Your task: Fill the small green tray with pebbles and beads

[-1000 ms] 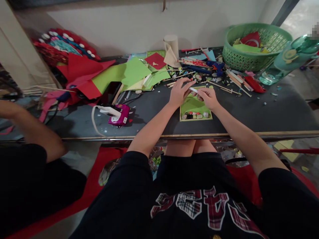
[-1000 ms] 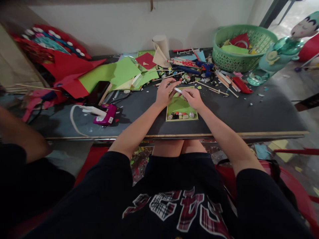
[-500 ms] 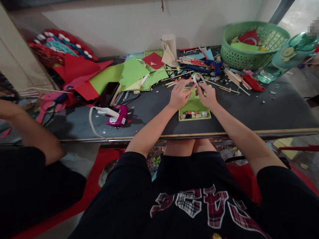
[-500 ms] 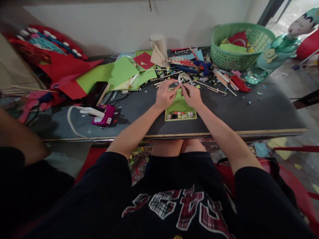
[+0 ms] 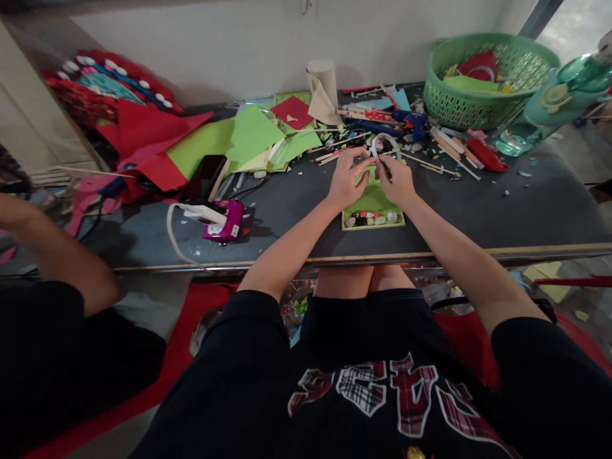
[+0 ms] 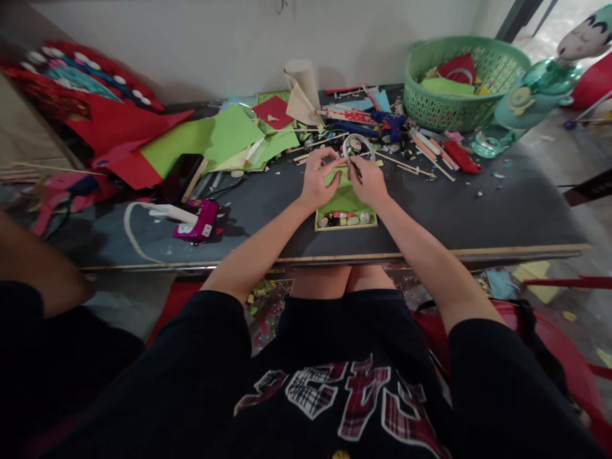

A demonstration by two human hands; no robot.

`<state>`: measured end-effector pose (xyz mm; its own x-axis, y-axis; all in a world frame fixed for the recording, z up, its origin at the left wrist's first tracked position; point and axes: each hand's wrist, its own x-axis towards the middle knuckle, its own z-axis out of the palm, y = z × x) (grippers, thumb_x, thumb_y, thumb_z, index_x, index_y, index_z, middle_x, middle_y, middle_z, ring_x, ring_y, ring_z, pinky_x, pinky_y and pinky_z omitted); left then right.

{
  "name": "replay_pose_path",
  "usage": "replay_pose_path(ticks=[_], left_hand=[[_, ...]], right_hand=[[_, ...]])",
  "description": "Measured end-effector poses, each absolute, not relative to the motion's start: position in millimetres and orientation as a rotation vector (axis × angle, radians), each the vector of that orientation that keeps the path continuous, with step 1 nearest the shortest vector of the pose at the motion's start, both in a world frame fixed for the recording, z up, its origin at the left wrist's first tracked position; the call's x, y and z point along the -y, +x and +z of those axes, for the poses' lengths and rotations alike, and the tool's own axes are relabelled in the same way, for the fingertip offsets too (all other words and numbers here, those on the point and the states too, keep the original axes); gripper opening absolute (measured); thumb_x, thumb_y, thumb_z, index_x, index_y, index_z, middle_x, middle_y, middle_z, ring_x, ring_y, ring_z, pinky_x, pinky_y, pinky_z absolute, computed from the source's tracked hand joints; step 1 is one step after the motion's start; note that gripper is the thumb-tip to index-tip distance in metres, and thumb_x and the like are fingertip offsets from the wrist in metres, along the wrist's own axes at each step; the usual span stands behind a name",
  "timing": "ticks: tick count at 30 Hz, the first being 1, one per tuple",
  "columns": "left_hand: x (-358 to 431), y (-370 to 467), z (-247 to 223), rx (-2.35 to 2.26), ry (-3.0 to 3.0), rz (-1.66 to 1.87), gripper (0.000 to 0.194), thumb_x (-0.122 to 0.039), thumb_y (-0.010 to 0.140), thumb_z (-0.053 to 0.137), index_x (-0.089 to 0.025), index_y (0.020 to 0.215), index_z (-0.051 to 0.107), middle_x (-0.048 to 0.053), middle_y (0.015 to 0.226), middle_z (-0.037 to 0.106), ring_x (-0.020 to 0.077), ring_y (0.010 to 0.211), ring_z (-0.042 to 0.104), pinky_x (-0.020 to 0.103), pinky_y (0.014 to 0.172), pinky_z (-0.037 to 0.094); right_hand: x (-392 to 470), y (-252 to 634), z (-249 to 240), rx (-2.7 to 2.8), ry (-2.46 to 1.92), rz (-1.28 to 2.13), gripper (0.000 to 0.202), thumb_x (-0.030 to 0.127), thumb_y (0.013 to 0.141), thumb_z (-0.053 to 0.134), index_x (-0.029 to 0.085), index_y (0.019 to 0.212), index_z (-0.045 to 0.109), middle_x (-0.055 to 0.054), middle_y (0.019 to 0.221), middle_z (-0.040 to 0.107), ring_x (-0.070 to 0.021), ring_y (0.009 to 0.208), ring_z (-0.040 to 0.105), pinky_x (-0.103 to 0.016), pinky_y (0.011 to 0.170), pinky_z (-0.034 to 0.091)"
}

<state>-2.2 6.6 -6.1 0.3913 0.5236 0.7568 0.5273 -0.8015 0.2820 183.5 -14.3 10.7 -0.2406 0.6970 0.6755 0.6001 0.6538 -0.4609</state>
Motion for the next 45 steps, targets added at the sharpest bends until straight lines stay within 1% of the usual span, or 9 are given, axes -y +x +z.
replay_pose_path(ticks=[9,17,21,27,29,32,35,40,45], left_hand=[[-4,3,-7,0.992,-2.645,-1.312,0.055,-0.052,0.106,0.023,-0.029,0.14,0.059,0.015,0.144,0.058,0.0312,0.138,0.054,0.055,0.113,0.048],[2,1,-3,1.178,-2.513,-1.407,0.061,-0.057,0.104,0.027,-0.022,0.145,0.055,0.017,0.152,0.055,0.0354,0.143,0.049,0.059,0.122,0.037],[-2,-10,-2,1.16,-2.516,-1.408,0.063,-0.059,0.103,0.025,-0.021,0.137,0.062,0.019,0.137,0.064,0.0348,0.133,0.058,0.058,0.117,0.041],[-8,-19,-8,1.116,-2.443,-1.439,0.055,-0.063,0.101,0.035,-0.024,0.123,0.068,0.015,0.12,0.068,0.0313,0.118,0.066,0.05,0.104,0.049],[-5,-16,-8,1.074,-2.463,-1.445,0.052,-0.063,0.101,0.037,-0.024,0.111,0.07,0.013,0.117,0.067,0.028,0.112,0.068,0.046,0.099,0.052],[1,-10,-4,1.075,-2.42,-1.542,0.05,-0.06,0.102,0.037,-0.022,0.083,0.064,0.008,0.09,0.066,0.0186,0.088,0.068,0.037,0.084,0.055],[6,-4,1,1.241,-2.436,-1.634,0.051,-0.065,0.1,0.04,-0.022,0.079,0.058,0.0,0.067,0.057,0.0132,0.065,0.06,0.028,0.065,0.052],[1,-4,2,1.224,-2.579,-1.585,0.062,-0.076,0.095,0.035,-0.022,0.104,0.065,0.011,0.106,0.066,0.0198,0.088,0.068,0.032,0.067,0.055],[-6,-6,-5,1.141,-2.544,-1.545,0.067,-0.081,0.086,0.044,-0.024,0.113,0.065,0.013,0.116,0.065,0.0225,0.096,0.069,0.035,0.076,0.059]], right_hand=[[13,185,9,1.954,-1.101,0.126,0.029,0.039,0.103,0.041,0.023,0.103,0.064,-0.006,0.074,0.066,-0.0229,0.074,0.063,-0.037,0.074,0.05],[11,186,7,1.991,-1.107,0.117,0.059,0.062,0.105,0.021,0.024,0.102,0.066,-0.01,0.08,0.069,-0.026,0.078,0.064,-0.041,0.078,0.049],[12,187,7,2.02,-1.102,0.043,0.063,0.062,0.105,0.019,0.022,0.105,0.067,-0.01,0.081,0.07,-0.0265,0.08,0.065,-0.042,0.079,0.049],[12,186,8,2.032,-1.087,0.038,0.046,0.049,0.106,0.031,0.022,0.104,0.069,-0.011,0.09,0.073,-0.0277,0.086,0.065,-0.044,0.084,0.048],[11,186,7,2.013,-1.111,0.054,0.041,0.044,0.105,0.035,0.022,0.107,0.07,-0.011,0.089,0.074,-0.0266,0.083,0.066,-0.042,0.083,0.048],[9,187,6,1.943,-1.133,0.093,0.041,0.042,0.104,0.037,0.022,0.111,0.072,-0.008,0.079,0.073,-0.024,0.074,0.065,-0.04,0.077,0.05],[7,186,6,1.915,-1.014,0.088,0.045,0.05,0.103,0.041,0.022,0.107,0.076,-0.009,0.087,0.076,-0.0255,0.085,0.07,-0.043,0.083,0.053],[6,187,9,1.966,-0.841,0.227,0.04,0.055,0.101,0.048,0.029,0.108,0.078,-0.009,0.117,0.076,-0.0297,0.12,0.066,-0.055,0.11,0.049],[9,187,12,1.99,-0.837,0.212,0.036,0.043,0.101,0.047,0.027,0.117,0.076,-0.009,0.13,0.072,-0.0288,0.123,0.064,-0.052,0.11,0.051]])
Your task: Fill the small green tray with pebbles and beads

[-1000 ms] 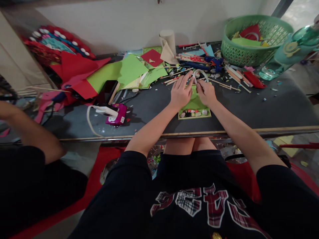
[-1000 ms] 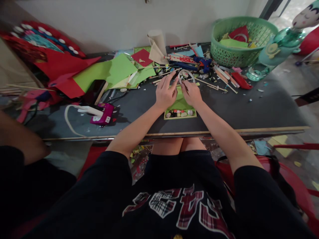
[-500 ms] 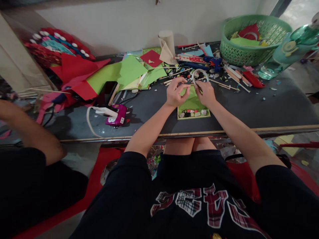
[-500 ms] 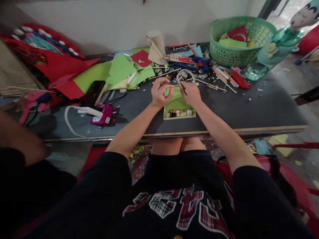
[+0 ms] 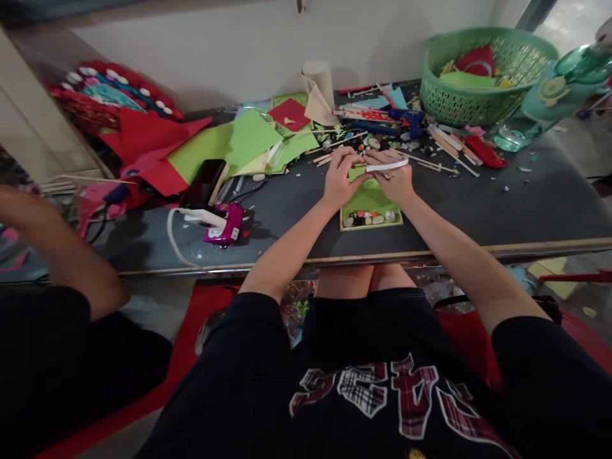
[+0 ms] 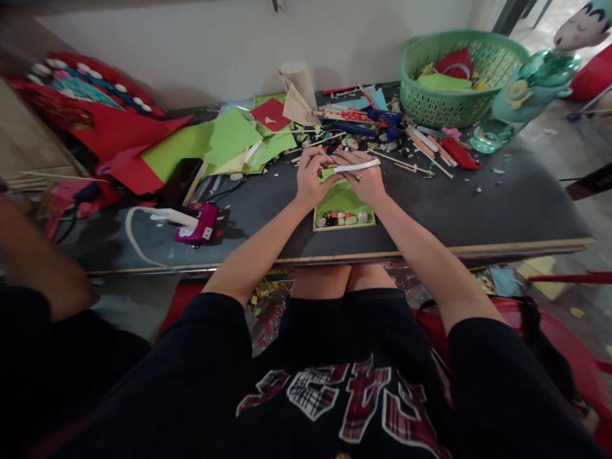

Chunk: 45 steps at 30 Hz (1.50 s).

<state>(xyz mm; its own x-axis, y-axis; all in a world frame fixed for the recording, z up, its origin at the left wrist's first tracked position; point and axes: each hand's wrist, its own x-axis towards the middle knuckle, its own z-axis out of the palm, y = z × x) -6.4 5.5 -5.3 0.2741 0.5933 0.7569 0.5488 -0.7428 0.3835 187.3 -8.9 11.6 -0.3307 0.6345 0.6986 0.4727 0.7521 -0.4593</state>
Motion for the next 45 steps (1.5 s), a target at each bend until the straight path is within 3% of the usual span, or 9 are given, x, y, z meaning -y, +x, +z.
replay_pose_path(ticks=[4,7,11,15,18,23,29,37,45], left_hand=[[-6,-7,-7,-1.144,2.457,1.503,0.058,-0.07,0.096,0.041,-0.025,0.127,0.063,0.016,0.129,0.068,0.0233,0.106,0.072,0.036,0.086,0.06],[-6,-8,-5,-1.135,2.495,1.487,0.057,-0.063,0.102,0.035,-0.022,0.122,0.07,0.012,0.117,0.077,0.0209,0.107,0.076,0.033,0.092,0.061],[-6,-7,-5,-1.131,2.483,1.502,0.059,-0.067,0.099,0.04,-0.022,0.103,0.078,0.008,0.097,0.083,0.0198,0.091,0.08,0.031,0.083,0.064],[-9,-11,-4,-1.279,2.406,1.568,0.057,-0.067,0.099,0.042,-0.021,0.107,0.075,0.009,0.101,0.082,0.0188,0.085,0.078,0.03,0.077,0.061],[-11,-18,-2,-1.325,2.433,1.554,0.053,-0.061,0.102,0.04,-0.02,0.111,0.073,0.012,0.109,0.08,0.0213,0.099,0.077,0.034,0.089,0.06],[-10,-21,0,-1.175,2.698,1.452,0.049,-0.052,0.105,0.039,-0.019,0.109,0.076,0.011,0.106,0.081,0.022,0.104,0.076,0.038,0.098,0.058],[-12,-18,-1,-1.148,2.754,1.358,0.044,-0.048,0.106,0.041,-0.022,0.114,0.076,0.009,0.114,0.08,0.0213,0.108,0.073,0.039,0.099,0.057],[-13,-16,0,-1.048,2.76,1.29,0.053,-0.066,0.099,0.041,-0.024,0.111,0.071,0.012,0.121,0.072,0.0282,0.123,0.064,0.048,0.106,0.053],[-8,-7,-5,-1.026,2.693,1.364,0.05,-0.067,0.098,0.04,-0.026,0.102,0.069,0.011,0.119,0.063,0.0301,0.123,0.059,0.05,0.105,0.05]], right_hand=[[12,182,12,2.038,-0.844,0.22,0.038,0.028,0.098,0.04,0.023,0.113,0.075,-0.012,0.118,0.075,-0.0261,0.113,0.069,-0.045,0.101,0.057],[14,180,11,2.014,-0.956,0.169,0.035,0.028,0.094,0.042,0.022,0.097,0.076,-0.012,0.092,0.076,-0.0262,0.088,0.071,-0.043,0.084,0.059],[18,181,14,1.992,-1.007,0.156,0.029,0.032,0.092,0.048,0.022,0.087,0.074,-0.008,0.077,0.073,-0.0228,0.071,0.067,-0.037,0.07,0.055],[29,184,20,1.862,-1.061,0.141,0.033,0.035,0.095,0.047,0.022,0.092,0.077,-0.004,0.062,0.065,-0.017,0.054,0.058,-0.034,0.063,0.051],[32,186,25,1.768,-1.03,0.066,0.042,0.046,0.099,0.042,0.021,0.104,0.076,-0.007,0.075,0.069,-0.0205,0.065,0.063,-0.039,0.072,0.055],[20,188,25,1.857,-1.039,0.041,0.066,0.076,0.096,0.037,0.022,0.118,0.068,-0.015,0.119,0.069,-0.0324,0.119,0.062,-0.053,0.105,0.047],[12,184,14,2.157,-1.033,0.324,0.075,0.075,0.1,0.017,0.021,0.093,0.069,-0.009,0.076,0.069,-0.0225,0.07,0.065,-0.038,0.071,0.049],[13,190,16,2.132,-1.23,0.071,0.031,0.034,0.096,0.043,0.022,0.088,0.07,-0.01,0.079,0.072,-0.0266,0.076,0.065,-0.041,0.078,0.049],[18,186,19,2.145,-1.224,0.015,0.019,0.025,0.085,0.05,0.021,0.075,0.066,-0.007,0.07,0.067,-0.0258,0.076,0.064,-0.043,0.083,0.047]])
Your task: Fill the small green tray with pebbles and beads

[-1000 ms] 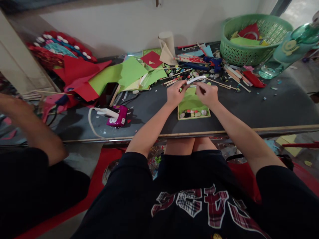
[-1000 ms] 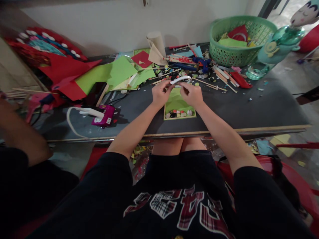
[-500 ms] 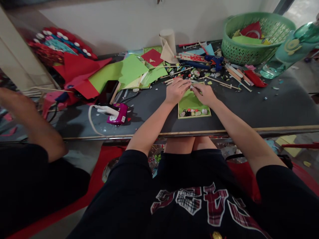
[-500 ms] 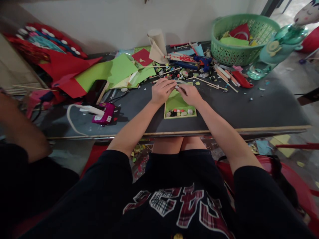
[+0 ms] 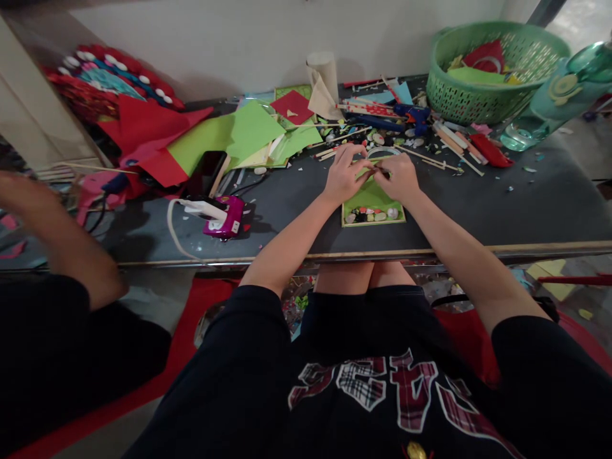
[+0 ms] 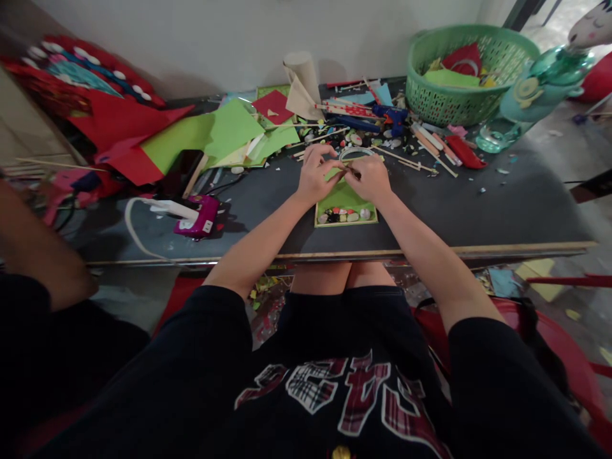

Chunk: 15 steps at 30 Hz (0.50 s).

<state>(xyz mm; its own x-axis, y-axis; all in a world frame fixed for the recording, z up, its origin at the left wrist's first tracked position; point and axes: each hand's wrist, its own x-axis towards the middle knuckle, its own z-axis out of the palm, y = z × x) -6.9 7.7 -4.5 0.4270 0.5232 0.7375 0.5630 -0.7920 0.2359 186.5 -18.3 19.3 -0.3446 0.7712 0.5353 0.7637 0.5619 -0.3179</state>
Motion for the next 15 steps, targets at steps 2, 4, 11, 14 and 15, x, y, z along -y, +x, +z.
replay_pose_path(ticks=[2,4,11,14,15], left_hand=[[-7,-5,-5,0.958,-2.61,-1.333,0.05,-0.065,0.098,0.04,-0.024,0.099,0.068,0.012,0.119,0.061,0.0302,0.123,0.057,0.049,0.103,0.051],[-6,-4,-6,0.909,-2.625,-1.336,0.049,-0.064,0.099,0.04,-0.023,0.097,0.067,0.012,0.121,0.059,0.0304,0.123,0.056,0.048,0.101,0.052],[-1,1,-5,0.875,-2.688,-1.262,0.039,-0.053,0.102,0.038,-0.022,0.099,0.061,0.013,0.12,0.057,0.0309,0.122,0.055,0.053,0.108,0.047],[-1,2,-7,0.871,-2.687,-1.216,0.039,-0.051,0.103,0.034,-0.022,0.103,0.059,0.014,0.123,0.057,0.0316,0.123,0.055,0.054,0.11,0.045],[-2,2,-7,0.87,-2.69,-1.205,0.039,-0.051,0.104,0.032,-0.022,0.105,0.059,0.014,0.124,0.057,0.0319,0.124,0.055,0.054,0.111,0.045]], right_hand=[[19,186,20,2.128,-1.236,-0.006,0.019,0.025,0.083,0.052,0.021,0.068,0.063,-0.006,0.065,0.063,-0.0252,0.073,0.062,-0.042,0.082,0.046],[19,186,21,2.125,-1.251,-0.012,0.02,0.025,0.079,0.054,0.022,0.059,0.056,-0.005,0.059,0.058,-0.0239,0.069,0.059,-0.042,0.081,0.046],[20,185,26,2.121,-1.225,0.106,0.029,0.023,0.073,0.059,0.023,0.049,0.041,0.0,0.048,0.041,-0.0172,0.058,0.048,-0.039,0.078,0.047],[22,184,30,2.06,-1.199,0.196,0.033,0.024,0.071,0.061,0.024,0.048,0.036,0.002,0.047,0.036,-0.0143,0.054,0.041,-0.037,0.073,0.046],[22,184,31,2.043,-1.186,0.232,0.034,0.024,0.071,0.061,0.024,0.048,0.035,0.002,0.047,0.035,-0.0134,0.053,0.039,-0.036,0.07,0.045]])
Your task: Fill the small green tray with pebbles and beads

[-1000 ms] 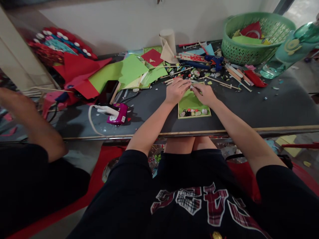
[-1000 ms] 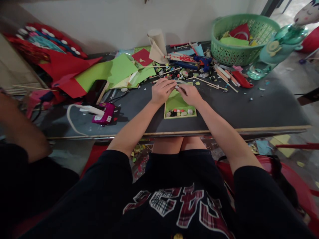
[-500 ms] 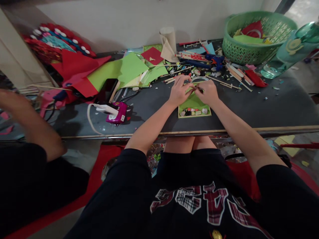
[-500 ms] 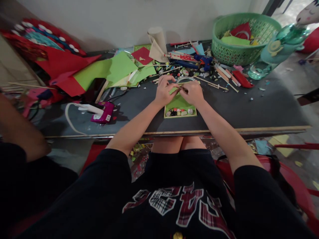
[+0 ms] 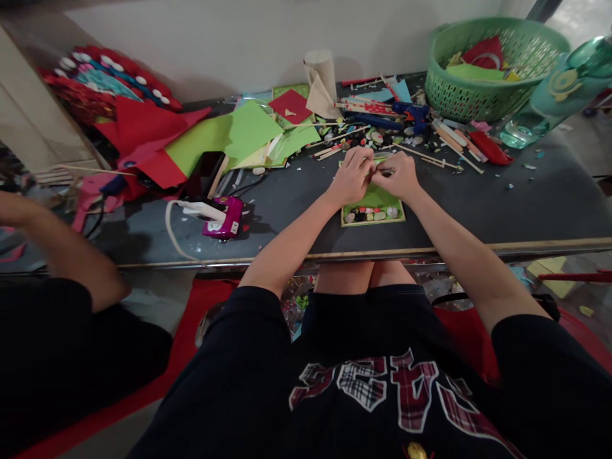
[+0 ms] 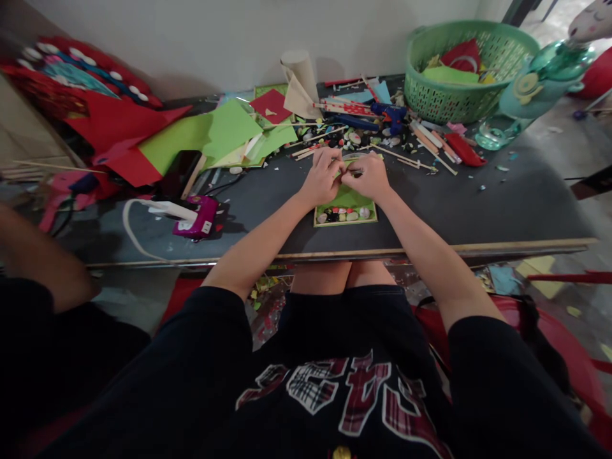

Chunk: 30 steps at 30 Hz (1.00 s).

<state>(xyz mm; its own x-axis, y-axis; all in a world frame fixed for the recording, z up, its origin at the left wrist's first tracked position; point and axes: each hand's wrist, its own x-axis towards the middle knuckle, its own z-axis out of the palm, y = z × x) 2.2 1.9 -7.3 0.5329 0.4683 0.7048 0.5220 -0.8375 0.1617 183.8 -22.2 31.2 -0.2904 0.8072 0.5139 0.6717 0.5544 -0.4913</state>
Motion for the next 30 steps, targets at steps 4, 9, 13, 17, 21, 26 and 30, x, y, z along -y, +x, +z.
replay_pose_path(ticks=[4,9,13,17,21,26,30], left_hand=[[-5,4,-11,0.875,-2.687,-1.187,0.044,-0.049,0.105,0.026,-0.021,0.111,0.059,0.016,0.129,0.058,0.0324,0.129,0.054,0.055,0.115,0.042],[-8,2,-13,0.927,-2.624,-1.296,0.044,-0.051,0.105,0.027,-0.023,0.106,0.06,0.013,0.124,0.061,0.0295,0.127,0.057,0.053,0.113,0.044],[-14,-6,-11,1.076,-2.534,-1.517,0.046,-0.059,0.103,0.033,-0.024,0.101,0.062,0.013,0.117,0.062,0.0294,0.12,0.059,0.055,0.108,0.047],[-25,-12,-11,1.182,-2.464,-1.703,0.048,-0.069,0.097,0.042,-0.025,0.098,0.062,0.012,0.112,0.063,0.0267,0.112,0.06,0.048,0.098,0.053],[-30,-14,-14,1.305,-2.435,-1.818,0.052,-0.071,0.098,0.038,-0.024,0.092,0.059,0.008,0.1,0.065,0.02,0.092,0.064,0.035,0.077,0.056],[-27,-13,-12,1.381,-2.433,-1.859,0.056,-0.074,0.096,0.035,-0.024,0.092,0.061,0.003,0.083,0.063,0.0151,0.073,0.064,0.034,0.073,0.056],[-23,-11,-7,1.405,-2.42,-1.928,0.06,-0.078,0.093,0.038,-0.023,0.089,0.063,0.003,0.082,0.066,0.0147,0.07,0.064,0.036,0.074,0.057]], right_hand=[[23,180,32,1.947,-1.155,0.354,0.038,0.033,0.073,0.059,0.025,0.049,0.03,0.002,0.049,0.031,-0.0117,0.052,0.03,-0.033,0.057,0.036],[16,185,30,1.749,-1.223,0.349,0.036,0.037,0.08,0.054,0.022,0.052,0.037,0.002,0.053,0.031,-0.0117,0.055,0.031,-0.03,0.055,0.031],[8,209,34,1.694,-1.621,0.072,0.026,0.028,0.086,0.051,0.021,0.062,0.056,-0.005,0.064,0.053,-0.0205,0.073,0.053,-0.037,0.078,0.046],[9,225,35,1.76,-1.883,-0.086,0.024,0.032,0.089,0.055,0.016,0.082,0.072,-0.016,0.09,0.069,-0.0347,0.109,0.058,-0.053,0.1,0.043],[10,225,25,1.739,-1.836,-0.182,0.027,0.037,0.09,0.06,0.014,0.084,0.073,-0.02,0.102,0.067,-0.0389,0.113,0.055,-0.059,0.096,0.046],[1,218,15,1.816,-1.58,-0.241,0.029,0.043,0.094,0.056,0.018,0.09,0.072,-0.015,0.101,0.068,-0.0376,0.109,0.057,-0.061,0.093,0.047],[-16,206,22,1.934,-1.511,-0.117,0.028,0.043,0.098,0.055,0.02,0.09,0.07,-0.014,0.104,0.068,-0.0358,0.11,0.055,-0.06,0.097,0.042]])
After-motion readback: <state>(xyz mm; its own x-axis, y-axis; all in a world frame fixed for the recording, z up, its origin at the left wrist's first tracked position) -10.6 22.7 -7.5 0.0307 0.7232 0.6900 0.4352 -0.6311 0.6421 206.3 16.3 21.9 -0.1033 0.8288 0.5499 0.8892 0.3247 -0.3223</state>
